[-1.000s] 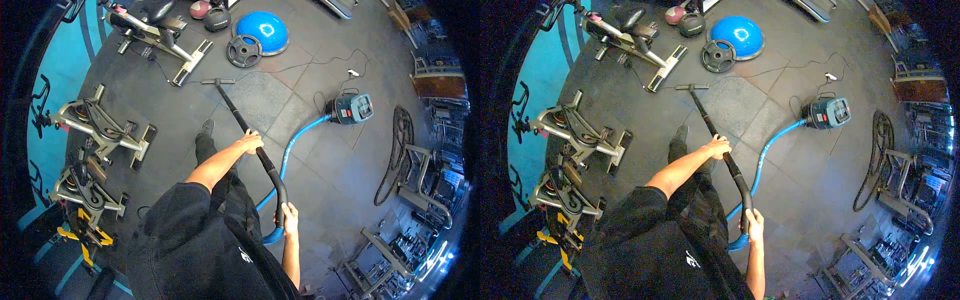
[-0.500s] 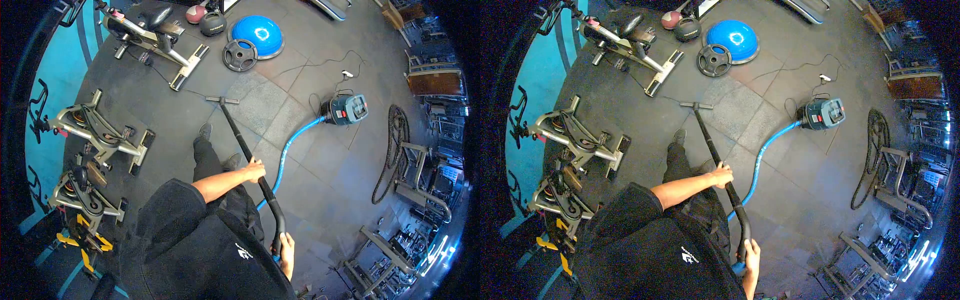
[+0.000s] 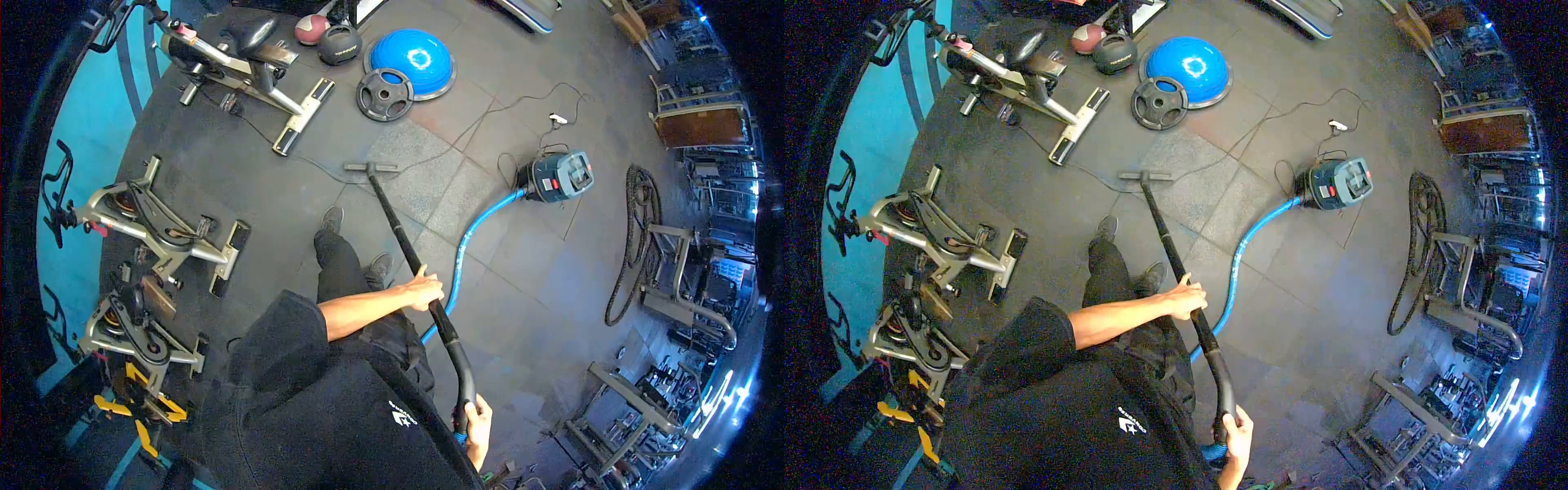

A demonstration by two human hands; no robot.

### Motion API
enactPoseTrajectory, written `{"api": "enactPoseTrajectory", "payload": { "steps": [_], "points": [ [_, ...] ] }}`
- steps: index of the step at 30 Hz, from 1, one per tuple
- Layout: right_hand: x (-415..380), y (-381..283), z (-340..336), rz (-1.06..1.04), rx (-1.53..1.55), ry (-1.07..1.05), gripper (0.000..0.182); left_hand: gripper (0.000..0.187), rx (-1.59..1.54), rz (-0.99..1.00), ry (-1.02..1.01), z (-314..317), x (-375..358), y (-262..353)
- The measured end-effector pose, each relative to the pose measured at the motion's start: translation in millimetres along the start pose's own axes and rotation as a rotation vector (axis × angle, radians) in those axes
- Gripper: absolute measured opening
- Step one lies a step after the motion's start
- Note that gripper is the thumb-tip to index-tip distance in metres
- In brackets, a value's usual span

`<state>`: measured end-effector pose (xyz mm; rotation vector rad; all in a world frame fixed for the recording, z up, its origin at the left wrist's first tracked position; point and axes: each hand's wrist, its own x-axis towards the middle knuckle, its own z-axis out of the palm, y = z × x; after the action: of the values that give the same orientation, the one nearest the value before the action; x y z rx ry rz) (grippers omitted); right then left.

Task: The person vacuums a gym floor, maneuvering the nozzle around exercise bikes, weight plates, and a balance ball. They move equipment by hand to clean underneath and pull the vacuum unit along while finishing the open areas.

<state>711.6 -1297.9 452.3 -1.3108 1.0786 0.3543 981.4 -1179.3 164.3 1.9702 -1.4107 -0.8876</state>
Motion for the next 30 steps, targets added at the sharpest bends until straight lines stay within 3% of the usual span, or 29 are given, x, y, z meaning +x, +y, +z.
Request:
{"api": "enactPoseTrajectory", "payload": {
  "steps": [6,11,18,20,28,30],
  "points": [
    [40,3,41,-0.065,-0.038,-0.036,0.031,0.015,0.065,-0.052,0.070,-37,6,-41],
    [45,-17,72,-0.040,0.019,-0.031,0.026,0.014,0.003,-0.015,0.104,-31,-1,-69],
    [69,-29,79,-0.037,-0.077,-0.026,0.023,0.019,-0.014,-0.071,0.040,-44,-3,-85],
    [74,-47,83,-0.048,-0.060,0.001,0.023,0.022,0.049,-0.065,-0.073,-57,13,-92],
    [122,-33,89,-0.088,-0.077,0.061,0.024,0.015,0.170,-0.119,-0.026,-57,37,-126],
    [142,-26,103,-0.122,-0.113,0.056,0.028,0.015,0.152,-0.168,0.071,-57,36,-150]
  ]
}}
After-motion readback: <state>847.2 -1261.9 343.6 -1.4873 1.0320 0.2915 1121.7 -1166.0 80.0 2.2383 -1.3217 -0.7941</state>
